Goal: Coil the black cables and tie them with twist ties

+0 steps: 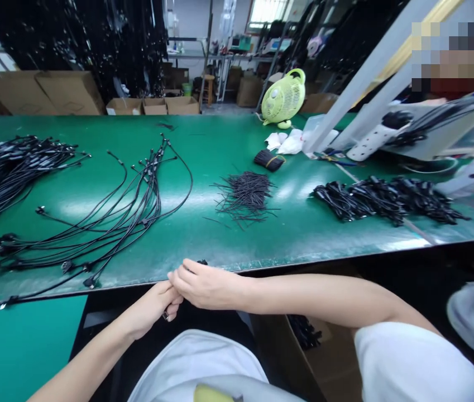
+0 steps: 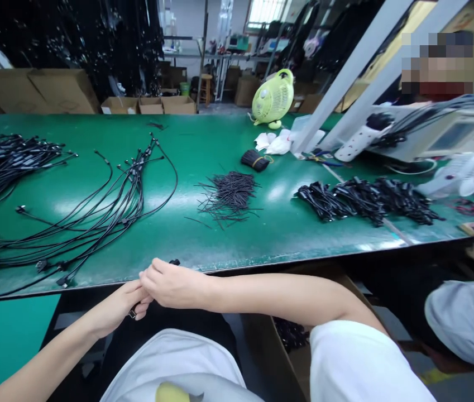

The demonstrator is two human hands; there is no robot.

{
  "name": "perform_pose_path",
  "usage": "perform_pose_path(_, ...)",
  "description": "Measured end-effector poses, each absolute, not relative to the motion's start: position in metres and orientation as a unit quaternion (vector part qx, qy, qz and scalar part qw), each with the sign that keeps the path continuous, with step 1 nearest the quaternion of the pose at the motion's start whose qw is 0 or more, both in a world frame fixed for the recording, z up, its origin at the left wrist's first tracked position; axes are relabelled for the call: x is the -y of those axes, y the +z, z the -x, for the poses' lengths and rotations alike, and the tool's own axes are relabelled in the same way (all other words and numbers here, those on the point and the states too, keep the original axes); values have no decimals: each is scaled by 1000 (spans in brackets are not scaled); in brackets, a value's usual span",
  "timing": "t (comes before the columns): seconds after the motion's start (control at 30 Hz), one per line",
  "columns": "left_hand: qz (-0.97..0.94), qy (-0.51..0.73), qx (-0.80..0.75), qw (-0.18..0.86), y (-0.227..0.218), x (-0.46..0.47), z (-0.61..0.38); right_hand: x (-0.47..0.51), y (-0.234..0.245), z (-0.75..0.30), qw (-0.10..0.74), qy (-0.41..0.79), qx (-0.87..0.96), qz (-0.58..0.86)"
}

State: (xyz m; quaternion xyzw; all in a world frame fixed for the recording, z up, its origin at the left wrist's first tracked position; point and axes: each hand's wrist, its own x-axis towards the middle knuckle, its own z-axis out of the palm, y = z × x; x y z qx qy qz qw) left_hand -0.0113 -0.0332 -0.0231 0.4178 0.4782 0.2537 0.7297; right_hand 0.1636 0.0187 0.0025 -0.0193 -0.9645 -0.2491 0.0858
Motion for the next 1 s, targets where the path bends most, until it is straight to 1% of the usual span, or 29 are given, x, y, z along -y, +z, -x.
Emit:
perform_pose_path(0.13,-412,240,-481,736,-21,36,10,-16,1,-162,86,-233,968,-28)
perform_pose_path(0.3,-427,218,-491,727,-17,40,11,-11,3,-156,71,-222,972,-29)
perform_pose_path(0.4,-458,220,-494,705,-15,40,13,-12,3,-152,35,-174,984,18)
perform_pose_path(0.47,-497,226,-513,662,-12,37,13,-16,-2,-150,15,-152,986,73)
perform_pose_path(0.5,-516,231,-529,633,-10,34,13,-19,-6,-149,20,-144,984,101)
perform_pose_path(0.57,-536,250,-561,579,-5,27,13,-28,-15,-147,77,-105,980,151)
perform_pose_path(0.63,-531,297,-570,552,-2,17,13,-38,-20,-142,174,-16,963,204)
perform_pose_path(0.73,-467,434,-530,559,-2,3,11,-41,-22,-130,309,138,903,264)
perform_pose_path(0.8,-395,502,-497,587,-3,-5,11,-35,-22,-123,364,227,858,281)
perform_pose_path(0.87,-361,540,-477,592,-2,-8,14,-29,-24,-118,383,304,826,281)
perform_pose_path(0.9,-378,555,-469,573,1,-8,17,-28,-26,-117,383,330,816,282)
perform_pose_path(0.97,-488,560,-438,507,10,-3,25,-31,-30,-120,373,351,811,282)
perform_pose_path(1.0,-567,534,-412,473,15,1,28,-35,-31,-123,369,345,815,283)
